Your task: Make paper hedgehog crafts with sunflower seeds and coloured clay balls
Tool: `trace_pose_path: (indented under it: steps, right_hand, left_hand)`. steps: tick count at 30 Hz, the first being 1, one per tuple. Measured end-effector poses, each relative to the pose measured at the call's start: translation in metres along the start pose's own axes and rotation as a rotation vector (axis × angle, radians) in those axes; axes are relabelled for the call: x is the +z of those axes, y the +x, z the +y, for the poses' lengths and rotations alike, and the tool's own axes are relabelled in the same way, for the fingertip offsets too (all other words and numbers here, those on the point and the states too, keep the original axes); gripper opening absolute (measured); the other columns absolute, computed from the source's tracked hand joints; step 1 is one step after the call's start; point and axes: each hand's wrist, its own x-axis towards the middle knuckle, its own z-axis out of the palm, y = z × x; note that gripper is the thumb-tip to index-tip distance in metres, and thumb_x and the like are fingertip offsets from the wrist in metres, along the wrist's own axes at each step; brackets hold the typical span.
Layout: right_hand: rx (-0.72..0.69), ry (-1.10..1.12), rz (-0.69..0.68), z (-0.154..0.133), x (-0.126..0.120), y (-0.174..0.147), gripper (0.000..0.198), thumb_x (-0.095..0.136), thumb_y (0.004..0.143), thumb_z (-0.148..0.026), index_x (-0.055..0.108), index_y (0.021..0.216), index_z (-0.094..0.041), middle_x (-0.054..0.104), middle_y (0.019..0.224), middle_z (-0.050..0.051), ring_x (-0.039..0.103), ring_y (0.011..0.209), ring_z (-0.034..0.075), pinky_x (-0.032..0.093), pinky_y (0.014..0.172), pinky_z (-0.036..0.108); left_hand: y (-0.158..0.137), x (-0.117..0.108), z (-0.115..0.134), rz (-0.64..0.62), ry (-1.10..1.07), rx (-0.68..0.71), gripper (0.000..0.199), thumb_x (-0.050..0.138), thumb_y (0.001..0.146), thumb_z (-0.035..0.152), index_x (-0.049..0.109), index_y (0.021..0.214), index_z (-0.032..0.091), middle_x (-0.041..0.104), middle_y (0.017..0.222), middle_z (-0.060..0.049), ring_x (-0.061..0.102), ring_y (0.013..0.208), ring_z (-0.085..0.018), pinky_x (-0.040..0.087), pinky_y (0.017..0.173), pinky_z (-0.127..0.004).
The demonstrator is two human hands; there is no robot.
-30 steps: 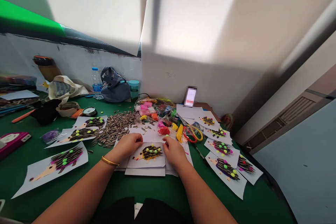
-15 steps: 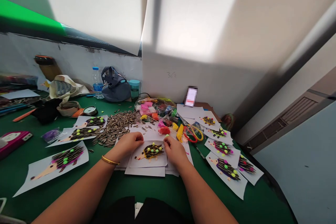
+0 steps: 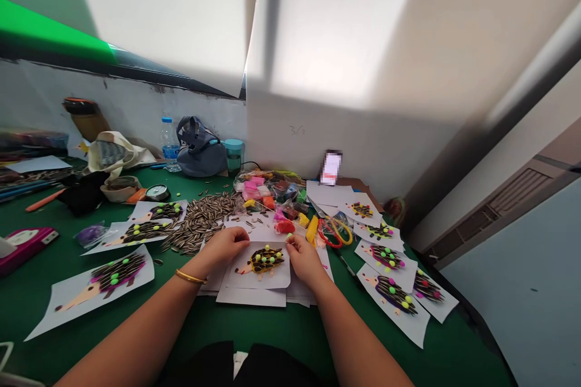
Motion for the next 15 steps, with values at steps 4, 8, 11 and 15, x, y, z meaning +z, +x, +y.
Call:
trace_pose_path:
  steps: [4, 8, 11, 15]
  right_hand:
    - [0.113, 0.246, -0.021, 0.0021, 0.0007, 0.002, 0.023, 0.057, 0.081, -0.047, 0.056, 0.084, -0.023, 0.055, 0.063, -0.003, 0.051, 0.054, 0.015, 0.038, 0.052, 0.026]
    - [0.188, 0.487, -0.001, -0.0006, 0.0013, 0.0032, 0.032, 0.067, 0.074, -0.052, 0.054, 0.081, -0.023, 0.054, 0.06, -0.003, 0.048, 0.048, 0.013, 0.035, 0.048, 0.025]
    - [0.233, 0.583, 0.041, -0.0032, -0.0002, 0.0033, 0.034, 0.071, 0.071, -0.049, 0.055, 0.082, -0.021, 0.052, 0.06, -0.004, 0.044, 0.047, 0.011, 0.03, 0.045, 0.022]
    - [0.249, 0.674, 0.06, -0.0041, -0.0024, 0.0029, 0.032, 0.072, 0.073, -0.043, 0.055, 0.085, -0.019, 0.052, 0.062, -0.003, 0.045, 0.049, 0.009, 0.028, 0.044, 0.021]
  left_hand:
    - [0.0034, 0.0008, -0.0007, 0.062, -0.164, -0.015, 0.024, 0.058, 0.08, 0.036, 0.07, 0.092, 0.02, 0.072, 0.091, -0.004, 0.063, 0.081, -0.02, 0.042, 0.069, -0.027]
    - [0.0038, 0.0012, -0.0001, 0.112, -0.428, -0.008, 0.036, 0.057, 0.079, 0.045, 0.066, 0.099, 0.017, 0.067, 0.081, -0.003, 0.059, 0.071, -0.018, 0.04, 0.06, -0.026]
    - [0.0023, 0.0017, 0.0006, 0.053, -0.622, -0.008, 0.035, 0.059, 0.076, 0.051, 0.064, 0.085, 0.017, 0.061, 0.07, 0.001, 0.053, 0.061, -0.013, 0.036, 0.053, -0.023]
    - [-0.0012, 0.0037, 0.0035, -0.068, -0.793, -0.147, 0.041, 0.063, 0.07, 0.057, 0.06, 0.075, 0.017, 0.052, 0.056, 0.005, 0.046, 0.047, -0.01, 0.026, 0.045, -0.021]
